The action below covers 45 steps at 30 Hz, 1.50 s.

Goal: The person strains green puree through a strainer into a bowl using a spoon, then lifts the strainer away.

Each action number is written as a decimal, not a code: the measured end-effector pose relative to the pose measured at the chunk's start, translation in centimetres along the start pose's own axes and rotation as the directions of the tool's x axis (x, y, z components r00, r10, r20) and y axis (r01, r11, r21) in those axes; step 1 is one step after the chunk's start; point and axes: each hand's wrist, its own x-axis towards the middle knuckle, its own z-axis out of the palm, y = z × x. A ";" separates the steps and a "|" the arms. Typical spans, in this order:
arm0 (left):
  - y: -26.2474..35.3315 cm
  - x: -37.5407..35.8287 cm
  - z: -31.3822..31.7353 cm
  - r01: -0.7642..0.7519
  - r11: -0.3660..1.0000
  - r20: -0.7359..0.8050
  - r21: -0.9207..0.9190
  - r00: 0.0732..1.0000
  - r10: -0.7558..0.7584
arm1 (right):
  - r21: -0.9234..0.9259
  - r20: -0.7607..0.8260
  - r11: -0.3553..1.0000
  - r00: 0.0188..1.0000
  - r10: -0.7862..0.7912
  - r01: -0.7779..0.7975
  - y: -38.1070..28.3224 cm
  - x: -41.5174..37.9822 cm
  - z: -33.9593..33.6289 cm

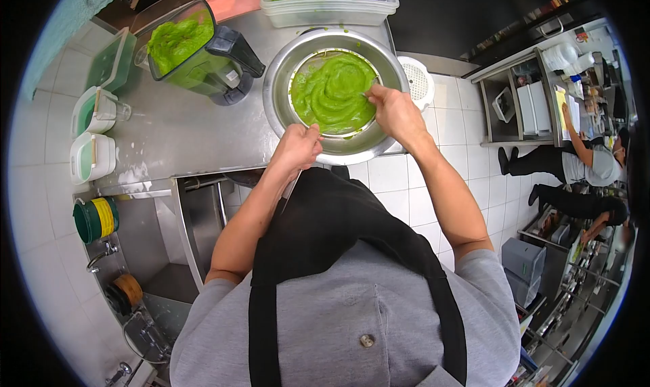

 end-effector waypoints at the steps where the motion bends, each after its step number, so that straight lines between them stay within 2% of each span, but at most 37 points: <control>1: -0.3 0.2 0.0 0.018 1.000 -0.010 0.011 1.000 -0.018 | 0.000 -0.001 1.000 1.000 0.000 0.000 0.0 0.0 -0.4; 4: -0.2 0.3 0.0 0.026 0.999 -0.014 0.027 1.000 -0.025 | 0.012 0.079 1.000 0.997 0.002 -0.003 -1.1 -0.3 -2.9; 6: -0.2 0.2 -0.1 0.016 1.000 -0.013 0.022 1.000 -0.015 | -0.127 0.001 0.992 1.000 0.000 0.000 -2.3 -0.7 -4.5; 8: 0.0 0.4 -0.1 0.046 0.999 -0.017 0.020 0.999 -0.045 | -0.153 -0.025 0.988 0.999 0.026 -0.029 -3.2 -0.3 -5.1; 13: -0.3 -0.3 0.3 0.013 0.995 -0.059 0.102 0.998 -0.007 | -0.157 -0.044 0.985 0.997 0.068 -0.074 -2.7 0.2 -3.1; 16: -0.2 -0.3 0.1 0.004 0.994 -0.082 0.113 0.997 0.006 | -0.245 0.003 0.969 1.000 -0.014 0.014 -2.0 -0.4 -3.0; 18: -0.1 -0.3 0.0 0.019 0.995 -0.076 0.103 0.997 -0.011 | -0.388 0.017 0.920 0.999 -0.048 0.051 -2.7 -0.6 -4.3; 19: 0.1 -0.4 0.2 0.027 0.995 -0.074 0.100 0.997 -0.019 | -0.387 0.016 0.921 0.999 -0.048 0.050 -2.8 -0.7 -4.4; 21: 0.0 -0.4 0.2 0.039 0.995 -0.071 0.097 0.997 -0.032 | -0.342 -0.092 0.934 0.986 -0.140 0.101 -3.0 -1.3 -4.4; 22: -0.1 -0.2 0.1 0.042 0.992 -0.070 0.123 0.997 -0.033 | -0.344 -0.092 0.934 0.986 -0.140 0.101 -2.9 -1.4 -4.0; 24: 0.0 0.0 0.1 0.043 0.988 -0.069 0.148 0.997 -0.033 | -0.232 -0.086 0.965 0.986 -0.145 0.122 -2.4 -1.3 -2.2; 28: -0.3 -0.4 -0.1 0.016 0.995 -0.049 0.100 0.999 -0.012 | -0.253 -0.028 0.962 0.993 -0.113 0.102 -1.3 -1.4 -1.3; 30: -0.4 -0.2 -0.5 0.002 0.995 -0.056 0.099 0.998 0.004 | -0.355 -0.171 0.917 0.952 -0.255 0.182 -0.6 -1.6 -2.1; 31: -0.4 -0.1 -0.7 0.000 0.996 -0.047 0.084 0.999 0.004 | -0.354 -0.171 0.918 0.952 -0.254 0.181 -0.4 -1.8 -2.5; 34: -0.3 0.0 -0.8 -0.002 0.996 -0.054 0.087 0.999 0.006 | -0.375 -0.408 0.849 0.755 -0.513 0.373 -0.7 -2.5 -4.2; 35: -0.3 0.0 -0.8 0.001 0.994 -0.060 0.113 0.998 0.006 | -0.375 -0.403 0.846 0.755 -0.517 0.379 -1.2 -2.8 -5.0; 37: -0.3 0.1 -0.9 0.019 0.996 -0.049 0.090 0.999 -0.015 | -0.327 -0.510 0.858 0.690 -0.513 0.396 -2.1 -3.6 -6.5; 41: -0.1 0.0 -0.5 0.058 0.998 -0.014 0.039 0.998 -0.057 | -0.220 -0.633 0.899 0.645 -0.427 0.379 -3.9 -4.5 -7.3; 42: -0.2 0.0 -0.3 0.058 0.998 -0.014 0.038 0.998 -0.058 | -0.275 -0.674 0.879 0.574 -0.465 0.389 -3.1 -4.1 -5.7; 43: -0.2 0.1 -0.2 0.059 0.998 -0.021 0.038 0.998 -0.058 | -0.332 -0.635 0.887 0.620 -0.462 0.321 -2.2 -4.2 -3.3; 45: -0.3 -0.1 -0.1 0.063 0.997 -0.027 0.043 0.998 -0.061 | -0.413 -0.421 0.868 0.786 -0.452 0.278 -0.1 -3.7 1.5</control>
